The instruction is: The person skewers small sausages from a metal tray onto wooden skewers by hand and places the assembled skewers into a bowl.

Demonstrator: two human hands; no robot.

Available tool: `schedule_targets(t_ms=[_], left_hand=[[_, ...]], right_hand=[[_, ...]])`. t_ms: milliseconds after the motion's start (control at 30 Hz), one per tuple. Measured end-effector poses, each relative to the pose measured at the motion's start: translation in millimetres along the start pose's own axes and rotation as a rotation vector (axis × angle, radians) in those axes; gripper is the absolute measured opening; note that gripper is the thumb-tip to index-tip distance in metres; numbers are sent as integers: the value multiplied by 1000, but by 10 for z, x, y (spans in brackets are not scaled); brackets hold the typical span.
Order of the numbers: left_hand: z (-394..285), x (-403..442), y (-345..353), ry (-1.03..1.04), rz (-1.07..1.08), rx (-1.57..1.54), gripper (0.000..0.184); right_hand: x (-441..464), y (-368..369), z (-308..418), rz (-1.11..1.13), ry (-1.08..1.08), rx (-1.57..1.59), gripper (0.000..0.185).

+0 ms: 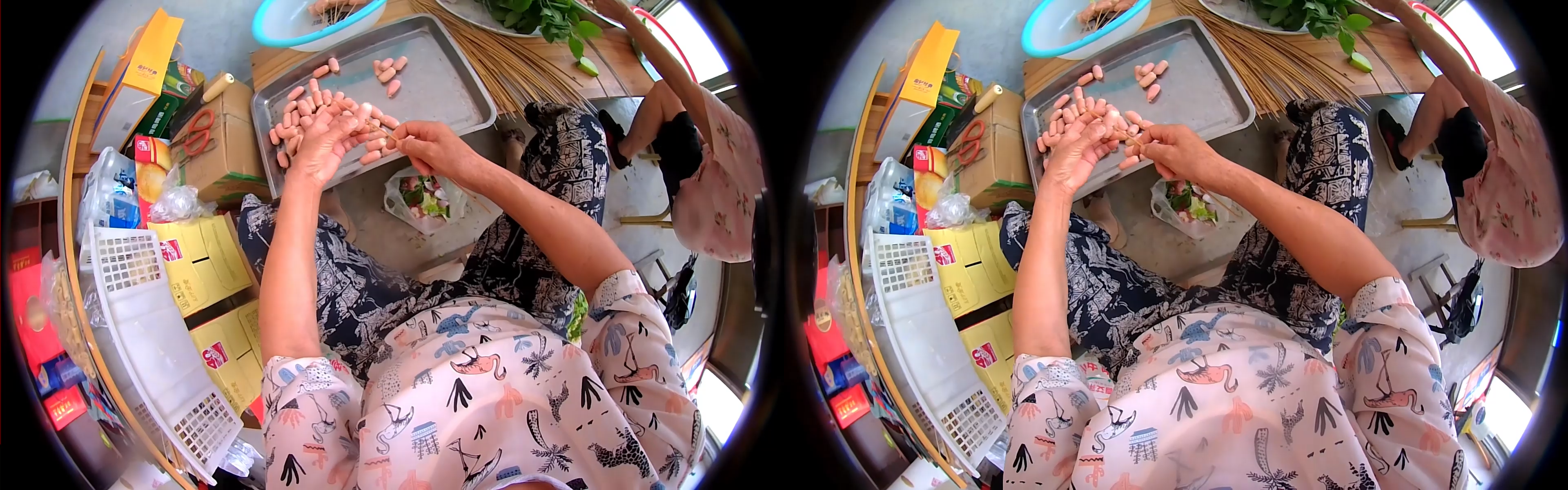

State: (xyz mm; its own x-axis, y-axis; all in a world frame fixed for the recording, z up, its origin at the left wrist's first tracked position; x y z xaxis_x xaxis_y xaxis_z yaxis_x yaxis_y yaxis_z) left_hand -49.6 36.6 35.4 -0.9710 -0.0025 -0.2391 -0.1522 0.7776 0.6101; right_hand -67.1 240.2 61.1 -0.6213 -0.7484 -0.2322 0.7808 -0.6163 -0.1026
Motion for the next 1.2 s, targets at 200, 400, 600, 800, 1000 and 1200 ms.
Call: schedule_targets(t_ms=[200, 400, 600, 800, 1000, 1200], left_hand=[[118, 44, 66, -88, 52, 1, 29], [329, 195, -285, -21, -166, 1148, 18], [476, 107, -205, 471, 39, 1397, 29], [573, 255, -326, 212, -72, 1413, 24], [575, 324, -397, 216, -197, 1227, 27], [145, 275, -396, 144, -294, 260, 20]], right_hand=[[91, -45, -123, -92, 43, -10, 18], [108, -162, -121, -187, 98, 91, 19], [82, -139, -103, -176, 57, 74, 17], [74, -133, -111, -185, 64, 81, 18], [41, -161, -98, -152, 37, 47, 18], [-25, -129, -22, -96, 20, -24, 18]])
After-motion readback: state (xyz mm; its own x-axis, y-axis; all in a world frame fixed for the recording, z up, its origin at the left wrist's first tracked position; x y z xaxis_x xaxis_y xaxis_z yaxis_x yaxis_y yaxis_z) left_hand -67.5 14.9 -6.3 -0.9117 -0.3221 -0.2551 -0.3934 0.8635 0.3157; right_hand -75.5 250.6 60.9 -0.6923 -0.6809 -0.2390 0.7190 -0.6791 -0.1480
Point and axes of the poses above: each hand's wrist, its own x-axis towards the middle knuckle, its own y-axis out of the palm, z = x × y, the point moved 3 cm from there along x, towards the middle knuckle, and after that the axes turned 13 degrees about -x, right-handed, at the moved point
